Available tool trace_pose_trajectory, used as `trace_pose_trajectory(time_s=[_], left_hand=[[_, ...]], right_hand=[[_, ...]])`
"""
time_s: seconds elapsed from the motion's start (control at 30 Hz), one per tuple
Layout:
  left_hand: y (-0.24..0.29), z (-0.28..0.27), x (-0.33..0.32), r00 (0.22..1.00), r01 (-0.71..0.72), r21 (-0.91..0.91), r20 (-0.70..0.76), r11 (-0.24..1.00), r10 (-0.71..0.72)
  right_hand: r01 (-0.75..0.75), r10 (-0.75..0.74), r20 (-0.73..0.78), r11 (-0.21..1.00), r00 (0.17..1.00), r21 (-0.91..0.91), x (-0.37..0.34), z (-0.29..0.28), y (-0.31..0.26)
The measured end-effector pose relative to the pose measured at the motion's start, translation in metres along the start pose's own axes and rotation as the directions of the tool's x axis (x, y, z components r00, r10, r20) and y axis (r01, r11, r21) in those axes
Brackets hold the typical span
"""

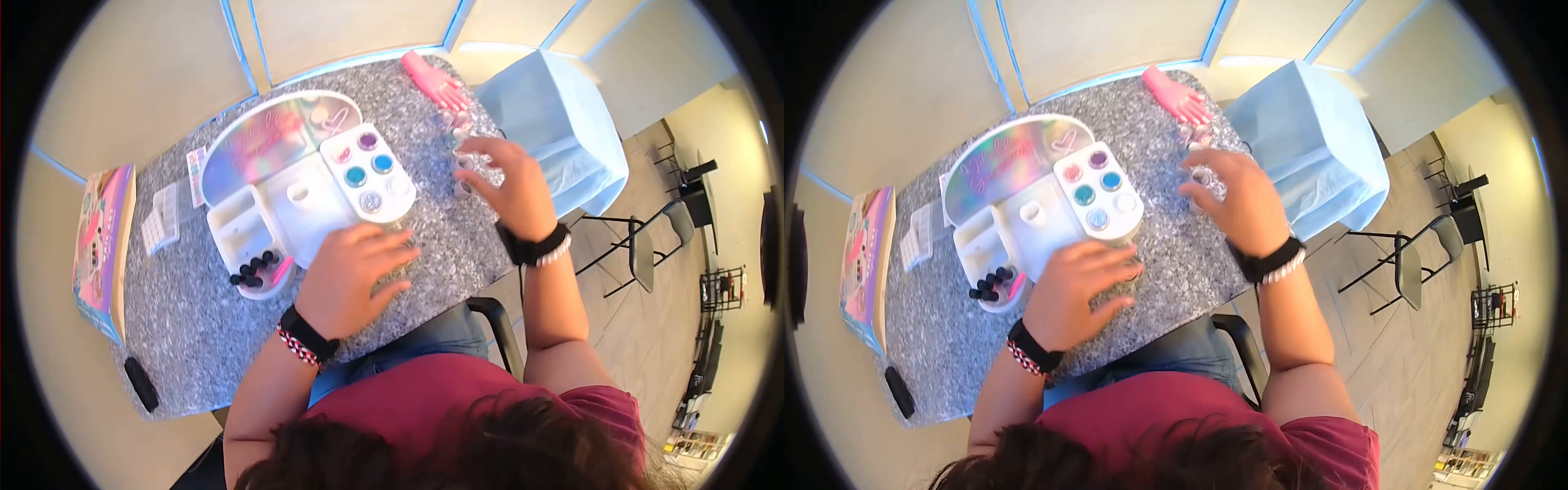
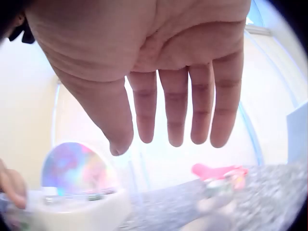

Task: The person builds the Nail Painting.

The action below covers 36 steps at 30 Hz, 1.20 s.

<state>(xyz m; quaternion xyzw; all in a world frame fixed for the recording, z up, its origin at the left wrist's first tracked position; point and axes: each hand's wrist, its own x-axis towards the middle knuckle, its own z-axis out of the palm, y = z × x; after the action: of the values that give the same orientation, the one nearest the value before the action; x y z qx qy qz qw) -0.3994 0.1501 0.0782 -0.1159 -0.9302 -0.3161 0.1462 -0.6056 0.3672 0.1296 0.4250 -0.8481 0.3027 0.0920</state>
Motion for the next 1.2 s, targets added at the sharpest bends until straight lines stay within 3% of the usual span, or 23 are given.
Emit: trace_pose_trajectory(time_s=[0.07, 0.1, 0.13, 0.17, 0.23, 0.37, 0.43, 0.47, 0.53, 0.6, 0.63, 0.67, 0.73, 0.77, 0.87, 0.9, 0.97, 1.07, 1.13, 1.2], left_hand=[[0.006, 0.001, 0.0, 0.991, -0.09, -0.084, 0.09, 0.992, 0.098], [0.005, 0.002, -0.002, 0.972, -0.11, -0.053, 0.205, 0.993, 0.118], [0.005, 0.005, -0.005, 0.971, -0.118, -0.045, 0.204, 0.992, 0.125], [0.005, 0.01, -0.008, 0.963, -0.093, -0.035, 0.252, 0.995, 0.099], [0.004, 0.011, -0.009, 0.938, -0.07, -0.023, 0.339, 0.997, 0.073], [0.008, 0.007, -0.004, 0.962, -0.051, -0.062, 0.265, 0.997, 0.066], [0.006, 0.004, 0.0, 0.992, -0.047, -0.137, 0.112, 0.989, 0.062], [0.006, 0.001, 0.001, 0.992, -0.044, -0.133, 0.113, 0.99, 0.059], [0.005, -0.005, 0.002, 1.0, -0.008, -0.286, -0.023, 0.958, 0.001], [0.006, -0.011, 0.001, 0.995, 0.049, -0.375, -0.06, 0.926, -0.077], [0.006, -0.013, -0.001, 0.983, 0.098, -0.469, -0.092, 0.878, -0.158], [0.005, -0.012, -0.002, 0.982, 0.11, -0.466, -0.088, 0.878, -0.17], [0.002, -0.007, -0.001, 0.936, 0.187, -0.788, -0.039, 0.587, -0.35], [0.005, -0.008, 0.0, 0.92, 0.182, -0.865, -0.018, 0.467, -0.391], [0.002, 0.0, 0.0, 0.92, 0.135, -0.92, -0.022, 0.368, -0.391], [0.002, 0.003, -0.002, 0.906, 0.142, -0.942, 0.0, 0.305, -0.423], [-0.001, 0.004, -0.002, 0.896, 0.177, -0.939, 0.029, 0.296, -0.443], [-0.005, 0.004, -0.002, 0.879, 0.196, -0.942, 0.045, 0.273, -0.475], [-0.007, -0.004, -0.001, 0.885, 0.289, -0.915, 0.142, 0.283, -0.444], [-0.007, -0.006, -0.001, 0.891, 0.27, -0.936, 0.153, 0.228, -0.427]], right_hand=[[-0.045, 0.049, 0.044, 0.995, 0.998, -0.087, 0.022, -0.006, 0.044], [-0.056, 0.069, 0.075, 0.987, 0.995, -0.153, 0.03, -0.005, 0.068], [-0.067, 0.092, 0.106, 0.974, 0.99, -0.217, 0.038, -0.002, 0.088], [-0.135, 0.169, 0.16, 0.97, 0.973, -0.202, 0.045, 0.001, 0.101], [-0.122, 0.147, 0.185, 0.982, 0.972, -0.142, 0.055, 0.009, 0.11], [-0.151, 0.156, 0.211, 0.988, 0.965, -0.044, 0.064, 0.022, 0.116], [-0.155, 0.155, 0.208, 0.988, 0.966, -0.016, 0.069, 0.031, 0.126], [-0.127, 0.122, 0.189, 0.992, 0.974, 0.015, 0.073, 0.034, 0.131], [-0.098, 0.088, 0.167, 0.994, 0.982, 0.053, 0.072, 0.035, 0.14], [-0.061, 0.062, 0.007, 0.994, 0.998, -0.093, 0.07, 0.024, 0.126], [-0.063, 0.059, -0.097, 0.997, 0.994, -0.04, 0.064, 0.017, 0.096], [-0.063, 0.06, -0.09, 0.998, 0.994, -0.03, 0.057, 0.013, 0.071], [0.023, 0.041, -0.17, 0.933, 0.985, 0.36, 0.039, 0.01, 0.023], [0.08, -0.043, -0.12, 0.94, 0.992, 0.331, 0.028, 0.007, -0.008], [0.304, -0.312, -0.024, 0.902, 0.95, 0.308, -0.004, 0.014, -0.072], [0.301, -0.311, -0.022, 0.896, 0.95, 0.326, -0.009, 0.019, -0.08], [0.433, -0.441, -0.009, 0.878, 0.897, 0.205, -0.02, 0.027, -0.092], [0.419, -0.413, -0.08, 0.876, 0.907, 0.24, -0.024, 0.033, -0.094], [0.423, -0.406, -0.12, 0.865, 0.906, 0.27, -0.026, 0.037, -0.092], [0.429, -0.398, -0.161, 0.855, 0.903, 0.293, -0.029, 0.039, -0.092]])
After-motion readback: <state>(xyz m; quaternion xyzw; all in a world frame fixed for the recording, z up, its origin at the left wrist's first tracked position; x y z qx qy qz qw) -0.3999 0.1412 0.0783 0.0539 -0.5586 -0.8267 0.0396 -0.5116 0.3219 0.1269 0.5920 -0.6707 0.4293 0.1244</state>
